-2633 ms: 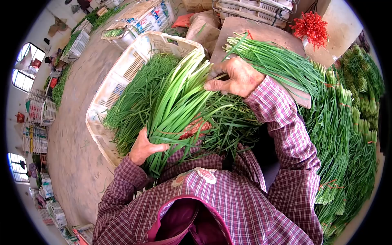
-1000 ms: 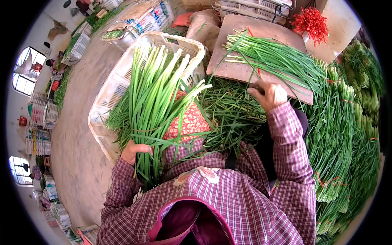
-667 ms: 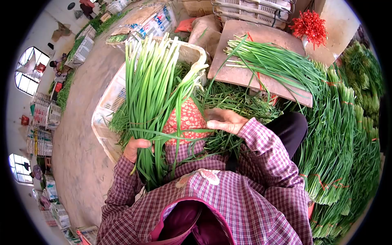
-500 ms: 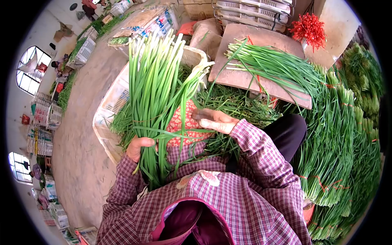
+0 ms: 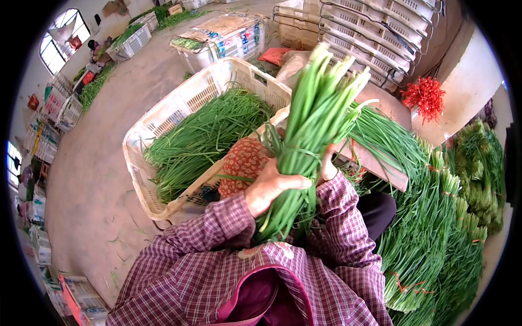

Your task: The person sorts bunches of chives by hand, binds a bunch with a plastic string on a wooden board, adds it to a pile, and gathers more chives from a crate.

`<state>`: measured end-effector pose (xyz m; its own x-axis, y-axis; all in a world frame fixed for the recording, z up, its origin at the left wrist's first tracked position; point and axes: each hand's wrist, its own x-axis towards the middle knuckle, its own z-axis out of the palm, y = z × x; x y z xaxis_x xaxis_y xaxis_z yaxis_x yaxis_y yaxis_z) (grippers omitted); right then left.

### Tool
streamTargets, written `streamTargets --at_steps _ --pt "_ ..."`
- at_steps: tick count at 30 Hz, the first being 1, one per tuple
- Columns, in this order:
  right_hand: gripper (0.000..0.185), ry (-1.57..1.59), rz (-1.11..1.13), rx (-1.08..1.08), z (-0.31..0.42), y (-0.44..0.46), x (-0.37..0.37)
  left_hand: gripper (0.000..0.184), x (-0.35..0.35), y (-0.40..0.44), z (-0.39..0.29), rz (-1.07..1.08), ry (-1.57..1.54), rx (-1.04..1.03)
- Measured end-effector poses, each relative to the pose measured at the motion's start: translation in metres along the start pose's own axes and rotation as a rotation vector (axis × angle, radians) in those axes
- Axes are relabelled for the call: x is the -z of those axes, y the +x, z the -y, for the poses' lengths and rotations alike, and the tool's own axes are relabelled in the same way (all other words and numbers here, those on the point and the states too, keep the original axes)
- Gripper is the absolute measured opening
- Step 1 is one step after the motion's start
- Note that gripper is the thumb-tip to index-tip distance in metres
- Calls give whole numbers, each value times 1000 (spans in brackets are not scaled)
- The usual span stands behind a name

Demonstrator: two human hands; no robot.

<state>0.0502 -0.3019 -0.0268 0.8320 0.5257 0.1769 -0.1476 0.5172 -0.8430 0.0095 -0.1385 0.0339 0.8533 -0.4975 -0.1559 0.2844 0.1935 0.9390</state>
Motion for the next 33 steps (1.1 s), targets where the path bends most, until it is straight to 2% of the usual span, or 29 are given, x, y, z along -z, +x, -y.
streamTargets --at_steps 1,3,6,7,9,11,13,14,15,17,19,21,23,25,27,29,30,32,33 --pt "111 58 -93 175 -3 1 -8 58 -7 6 7 69 -34 -21" --pt "118 111 173 151 11 1 0 55 -27 3 10 37 -91 -76" --pt "112 513 236 111 17 -2 11 56 -35 4 28 73 -62 -31" --pt "112 509 233 110 19 -2 18 58 -35 4 34 59 -38 18" --pt "112 379 -114 144 25 -1 32 60 -36 -2 34 98 -52 23" --pt "110 254 -254 83 3 3 78 68 -28 -6 31 201 -24 57" --pt "93 303 -237 134 4 6 66 72 -9 -11 35 321 27 19" --pt "87 325 -241 148 8 6 57 77 7 -11 26 404 155 31" --pt "101 210 -273 143 9 9 55 83 30 -8 10 487 289 45" --pt "95 276 -280 10 27 5 30 91 106 15 4 557 356 -56" --pt "92 136 -261 -79 51 8 -2 103 128 20 -50 182 296 -23" --pt "93 36 -222 -137 63 18 -32 106 151 26 -77 287 76 -196" --pt "92 -22 -94 -112 63 34 -56 112 134 30 -89 256 53 -280" --pt "80 -169 7 -83 55 51 -69 119 127 36 -88 159 -10 -392" --pt "103 -297 -18 7 39 60 -89 134 145 46 -70 44 -89 -364" --pt "102 -368 -91 86 22 56 -101 134 111 45 -77 229 -146 -428" --pt "97 -572 -116 117 18 57 -99 131 110 45 -73 270 -170 -443" --pt "93 -474 -76 124 10 48 -97 123 118 48 -60 405 -304 -427" --pt "94 -385 -80 153 5 46 -98 118 115 45 -56 399 -389 -393"
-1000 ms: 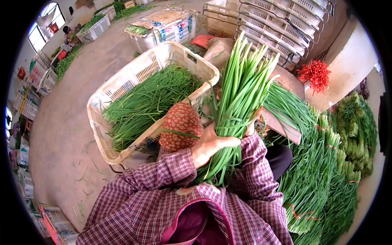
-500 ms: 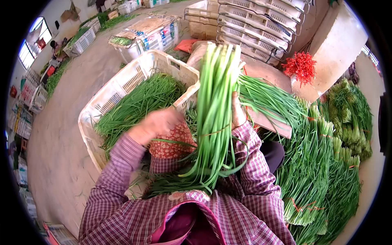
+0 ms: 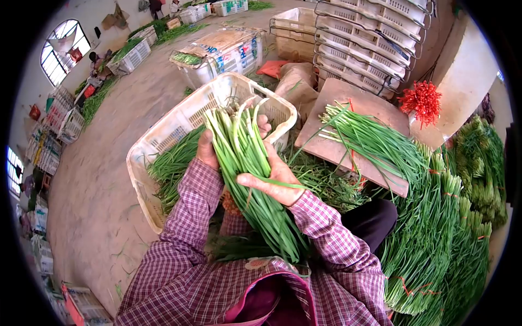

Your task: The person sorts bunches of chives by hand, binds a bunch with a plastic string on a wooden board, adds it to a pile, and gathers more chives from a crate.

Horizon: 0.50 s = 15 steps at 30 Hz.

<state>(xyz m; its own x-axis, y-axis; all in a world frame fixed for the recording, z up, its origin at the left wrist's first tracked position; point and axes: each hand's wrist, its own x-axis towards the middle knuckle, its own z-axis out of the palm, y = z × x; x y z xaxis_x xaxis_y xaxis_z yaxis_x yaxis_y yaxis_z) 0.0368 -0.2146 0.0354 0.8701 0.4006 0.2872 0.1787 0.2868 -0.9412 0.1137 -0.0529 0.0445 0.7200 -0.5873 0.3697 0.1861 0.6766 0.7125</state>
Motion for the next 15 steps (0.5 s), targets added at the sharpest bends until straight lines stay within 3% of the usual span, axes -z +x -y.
streamTargets --at_steps 2,4,8,9,10,12,13,15 --pt "94 -23 -11 -20 2 -10 8 114 9 -8 7 8 -26 23" --pt "99 -333 11 -60 2 -21 21 109 13 -14 13 -27 -44 20" --pt "104 17 -10 -153 19 -38 33 101 13 -15 18 -85 -203 -4" --pt "98 13 -3 -187 21 -39 45 101 11 -13 18 -92 -183 -37" --pt "84 44 30 -56 18 -36 50 102 8 -12 19 -99 -165 -68" --pt "69 142 3 -291 34 -41 56 102 3 -9 16 -63 -176 -40" --pt "52 154 -57 -169 27 -39 50 102 1 -7 17 -28 -185 -16" --pt "46 -23 -98 -160 28 -31 46 103 3 -5 20 6 -170 -24"
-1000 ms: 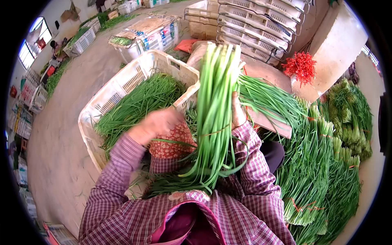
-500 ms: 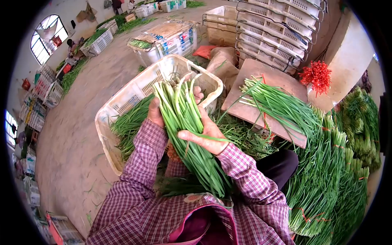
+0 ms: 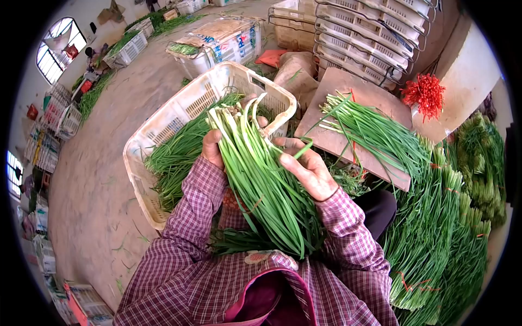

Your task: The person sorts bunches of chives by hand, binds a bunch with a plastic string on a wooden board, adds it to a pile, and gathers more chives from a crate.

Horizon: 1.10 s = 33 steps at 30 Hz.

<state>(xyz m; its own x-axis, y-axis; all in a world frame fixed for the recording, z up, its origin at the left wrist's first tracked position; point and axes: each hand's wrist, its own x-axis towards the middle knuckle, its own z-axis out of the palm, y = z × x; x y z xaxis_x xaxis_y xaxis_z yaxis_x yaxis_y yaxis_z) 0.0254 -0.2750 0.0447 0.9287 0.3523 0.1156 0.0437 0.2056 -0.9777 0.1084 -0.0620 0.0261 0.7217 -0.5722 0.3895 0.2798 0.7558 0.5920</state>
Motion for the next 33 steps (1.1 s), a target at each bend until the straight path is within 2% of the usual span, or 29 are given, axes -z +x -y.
streamTargets --at_steps 1,2,3,5,6,7,9,10,13,17,19,21,22,24,27,29,30,31,33 --pt "41 -175 -51 19 0 3 -3 105 2 0 1 36 17 -10" --pt "30 -206 -153 133 -11 8 -7 105 3 0 1 36 18 -7" --pt "30 -205 -153 133 -17 11 -4 102 3 -1 0 21 11 2" --pt "25 -519 -201 36 -25 14 1 100 10 -5 0 4 5 10" --pt "23 -403 -289 199 -19 14 -7 95 14 -8 -1 -38 -2 34" --pt "21 -244 -298 272 -17 17 -10 91 17 -10 -2 -80 -8 58" --pt "17 27 -394 233 -4 17 -14 86 17 -11 0 -74 -15 44" --pt "15 -17 -393 11 15 11 -7 82 15 -11 0 -69 -20 31" --pt "24 -30 -409 178 11 23 -5 81 8 -8 0 -125 42 72" --pt "48 -231 -330 203 7 44 -6 77 -9 -5 1 -202 119 48" --pt "57 -339 -336 353 24 45 -18 77 -12 -5 -2 -299 211 40" --pt "66 -496 -304 342 26 50 -18 79 -21 -2 -2 -321 249 2" --pt "71 -574 -288 339 28 52 -18 79 -26 2 -4 -266 224 4" --pt "73 -654 -275 369 29 50 -21 78 -28 4 -3 -273 198 -1" --pt "76 -1014 -367 473 12 52 -18 74 -23 4 -4 -279 172 22" --pt "73 -890 -384 490 2 54 -16 69 -23 3 -4 -332 195 10" --pt "61 -982 -353 613 0 51 -14 64 -20 0 -6 -366 238 23" --pt "61 -982 -352 612 0 52 -10 64 -18 0 -5 -366 238 24" --pt "51 -385 -164 275 1 56 -5 62 -14 -1 -4 -380 205 -8"
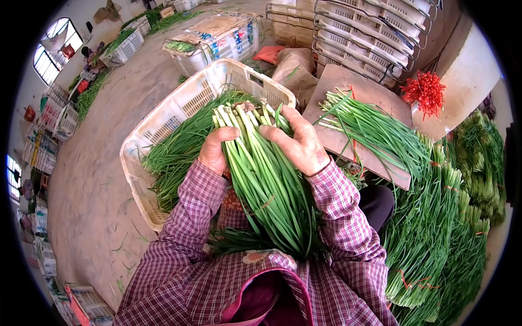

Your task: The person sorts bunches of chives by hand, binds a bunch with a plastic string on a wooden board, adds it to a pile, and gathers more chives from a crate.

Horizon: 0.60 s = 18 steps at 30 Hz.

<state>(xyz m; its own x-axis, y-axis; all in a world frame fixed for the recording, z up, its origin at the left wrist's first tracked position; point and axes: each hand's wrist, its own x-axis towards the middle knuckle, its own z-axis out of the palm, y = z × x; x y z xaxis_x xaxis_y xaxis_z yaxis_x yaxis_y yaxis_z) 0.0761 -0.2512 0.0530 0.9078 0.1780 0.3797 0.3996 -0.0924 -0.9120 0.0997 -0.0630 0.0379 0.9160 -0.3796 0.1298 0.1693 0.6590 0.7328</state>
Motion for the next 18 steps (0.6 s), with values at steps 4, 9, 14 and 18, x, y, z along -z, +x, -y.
streamTargets --at_steps 4,9,14,18 --pt "45 331 -122 -38 -12 -2 -12 61 2 1 3 13 -3 49" --pt "35 -116 -278 196 0 -10 -18 62 1 1 4 -3 -15 81" --pt "26 -373 -354 200 9 -11 -7 57 -20 -1 1 123 -153 89" --pt "22 -325 -386 143 -6 -9 29 51 -5 2 3 212 -176 88"
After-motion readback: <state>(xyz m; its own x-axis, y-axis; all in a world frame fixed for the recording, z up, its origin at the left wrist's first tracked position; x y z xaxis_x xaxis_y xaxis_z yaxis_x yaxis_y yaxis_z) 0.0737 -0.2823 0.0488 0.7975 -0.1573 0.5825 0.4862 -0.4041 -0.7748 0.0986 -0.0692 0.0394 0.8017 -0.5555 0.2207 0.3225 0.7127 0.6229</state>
